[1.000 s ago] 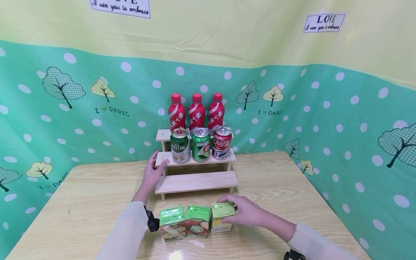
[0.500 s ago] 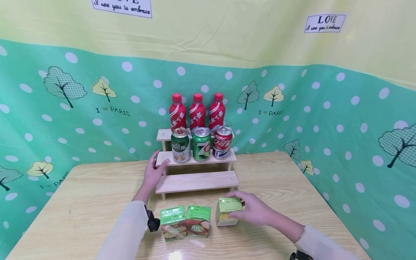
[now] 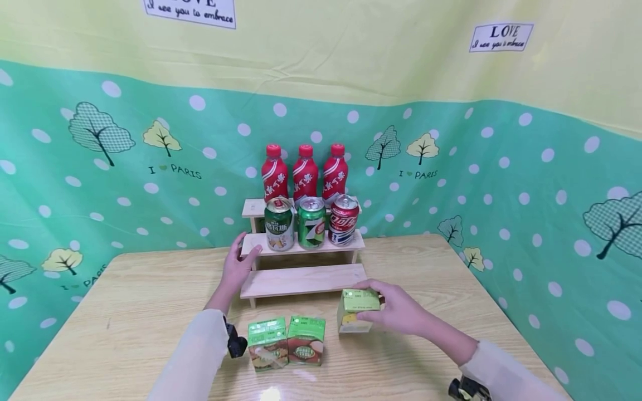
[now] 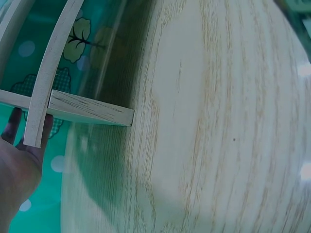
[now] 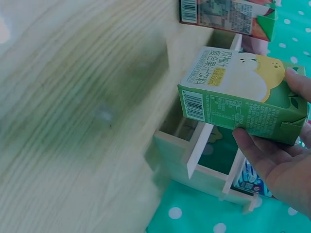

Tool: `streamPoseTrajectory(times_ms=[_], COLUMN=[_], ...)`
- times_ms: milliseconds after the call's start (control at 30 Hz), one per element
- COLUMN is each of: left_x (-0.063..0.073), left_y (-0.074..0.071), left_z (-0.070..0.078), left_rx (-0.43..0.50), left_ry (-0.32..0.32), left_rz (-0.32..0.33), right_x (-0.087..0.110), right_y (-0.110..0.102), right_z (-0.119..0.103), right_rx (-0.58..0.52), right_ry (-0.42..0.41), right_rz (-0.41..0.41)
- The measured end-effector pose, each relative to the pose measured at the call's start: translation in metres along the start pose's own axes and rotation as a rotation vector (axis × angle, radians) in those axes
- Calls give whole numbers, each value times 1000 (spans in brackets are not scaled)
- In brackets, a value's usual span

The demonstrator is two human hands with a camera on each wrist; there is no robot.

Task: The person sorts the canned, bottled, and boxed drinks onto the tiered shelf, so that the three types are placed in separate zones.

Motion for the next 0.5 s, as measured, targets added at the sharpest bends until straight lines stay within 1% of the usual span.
streamPoseTrajectory(times_ms=[167, 300, 500], left_x=[0, 0, 0], left_y=[-1, 0, 1], left_z=[0, 1, 1], left_rx=[-12, -15, -5], left_ry=[7, 18, 16], left_rz=[5, -3, -15], right_x=[-4, -8, -16], right_y=[-2, -3, -4], right_z=[-2, -4, -9], right_rx=[1, -8, -20], right_ry=[-3, -1, -13], right_rz=[15, 27, 35])
Point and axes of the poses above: each hand's wrist, its own x-axis away from the middle knuckle, its own y-axis out of the palm, z = x × y, the point moved 8 cm from there along -x, towards the middle knuckle, and after that the axes turned 2 degrees about -z, right-handed, at the moved point
